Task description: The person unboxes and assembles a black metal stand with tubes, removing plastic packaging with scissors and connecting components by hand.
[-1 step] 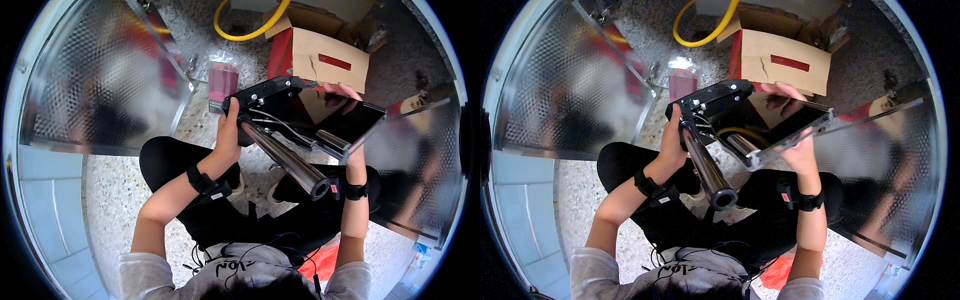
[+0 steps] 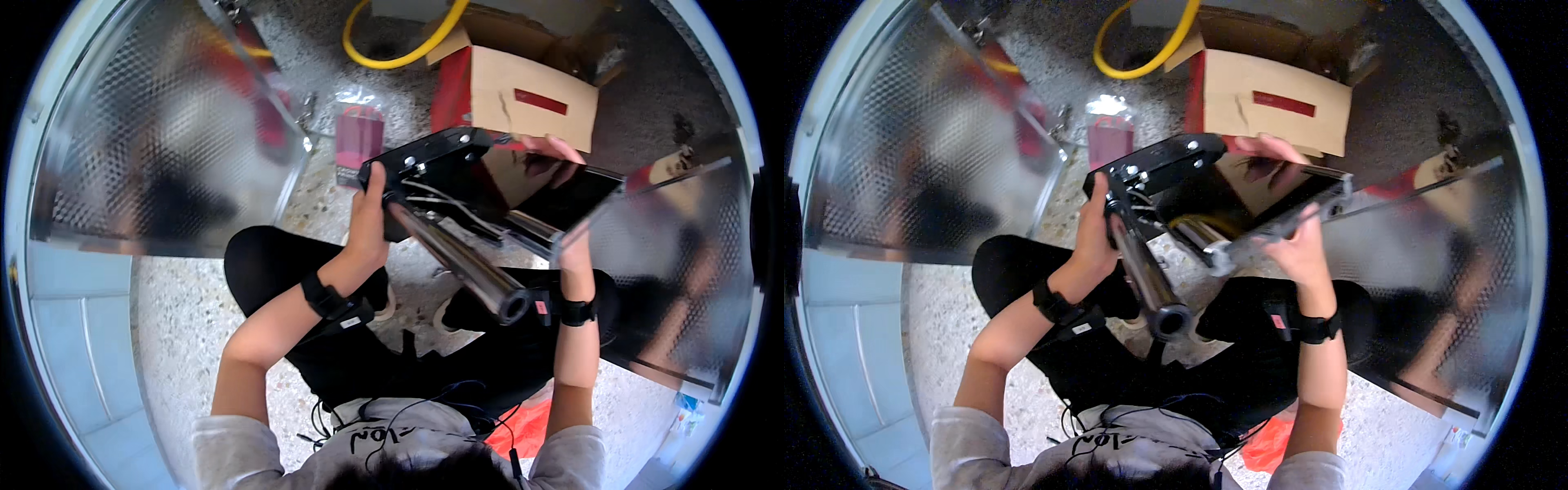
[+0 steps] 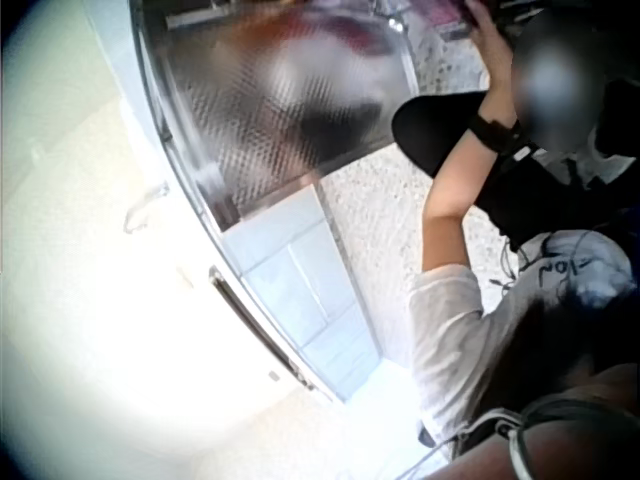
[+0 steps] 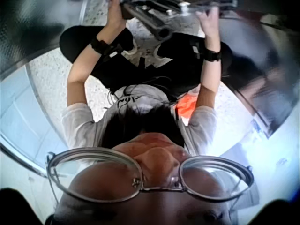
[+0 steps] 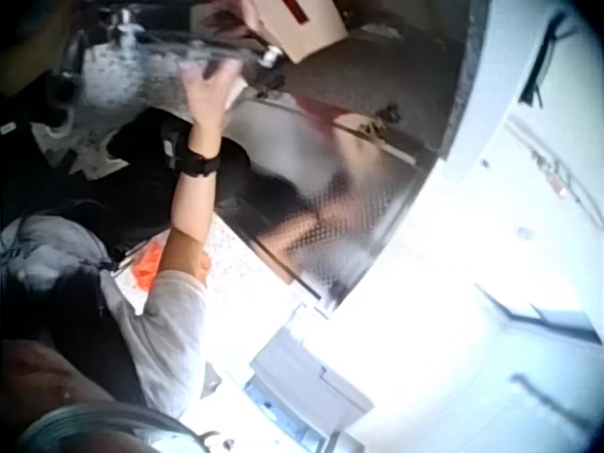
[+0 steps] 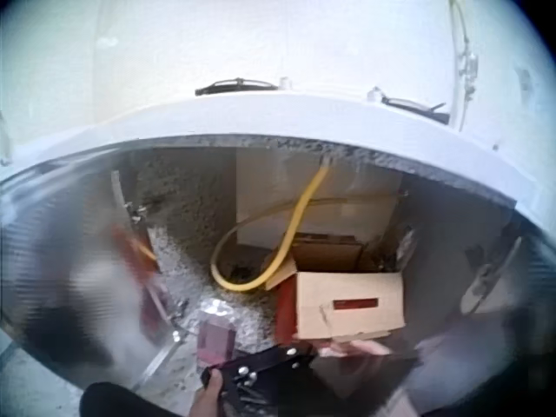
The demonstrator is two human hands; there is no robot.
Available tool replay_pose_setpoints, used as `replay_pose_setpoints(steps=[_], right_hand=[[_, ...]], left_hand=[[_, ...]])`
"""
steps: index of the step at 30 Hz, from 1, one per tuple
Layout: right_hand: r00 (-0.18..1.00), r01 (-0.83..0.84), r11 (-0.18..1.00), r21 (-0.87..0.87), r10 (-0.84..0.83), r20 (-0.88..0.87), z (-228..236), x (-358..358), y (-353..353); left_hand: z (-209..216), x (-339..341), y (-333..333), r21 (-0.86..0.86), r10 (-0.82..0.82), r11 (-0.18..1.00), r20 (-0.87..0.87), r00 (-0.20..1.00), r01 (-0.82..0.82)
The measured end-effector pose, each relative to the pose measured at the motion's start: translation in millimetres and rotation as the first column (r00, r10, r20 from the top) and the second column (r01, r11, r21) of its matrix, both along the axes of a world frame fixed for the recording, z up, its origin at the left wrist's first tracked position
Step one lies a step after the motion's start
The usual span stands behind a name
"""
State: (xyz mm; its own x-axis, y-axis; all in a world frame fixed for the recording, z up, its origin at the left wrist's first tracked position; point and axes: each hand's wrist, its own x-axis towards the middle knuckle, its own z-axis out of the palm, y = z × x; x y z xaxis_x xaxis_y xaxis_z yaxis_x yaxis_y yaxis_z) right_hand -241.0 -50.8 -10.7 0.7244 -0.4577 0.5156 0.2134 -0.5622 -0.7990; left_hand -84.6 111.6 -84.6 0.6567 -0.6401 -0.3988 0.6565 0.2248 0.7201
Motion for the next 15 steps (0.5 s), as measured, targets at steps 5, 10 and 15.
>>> replay_pose_setpoints(steps=[5, 10, 15], right_hand=[[0.992, -0.038, 0.957, 0.288, 0.002, 0.125, 14, 0, -13], [0.911, 0.386, 0.868, 0.312, -0.412, 0.019, 18, -12, -79], [0.828, 0.559, 0.821, 0.117, -0.545, -0.131, 35, 6, -168]], left_hand=[[-4, -5, -3, -0.108, -0.168, 0.983, -0.213, 0.963, 0.148], [-22, -11, -2, -0.116, -0.243, 0.969, -0.261, 0.934, 0.220], [-22, -10, -8, -0.124, -0.252, 0.967, -0.292, 0.923, 0.224]])
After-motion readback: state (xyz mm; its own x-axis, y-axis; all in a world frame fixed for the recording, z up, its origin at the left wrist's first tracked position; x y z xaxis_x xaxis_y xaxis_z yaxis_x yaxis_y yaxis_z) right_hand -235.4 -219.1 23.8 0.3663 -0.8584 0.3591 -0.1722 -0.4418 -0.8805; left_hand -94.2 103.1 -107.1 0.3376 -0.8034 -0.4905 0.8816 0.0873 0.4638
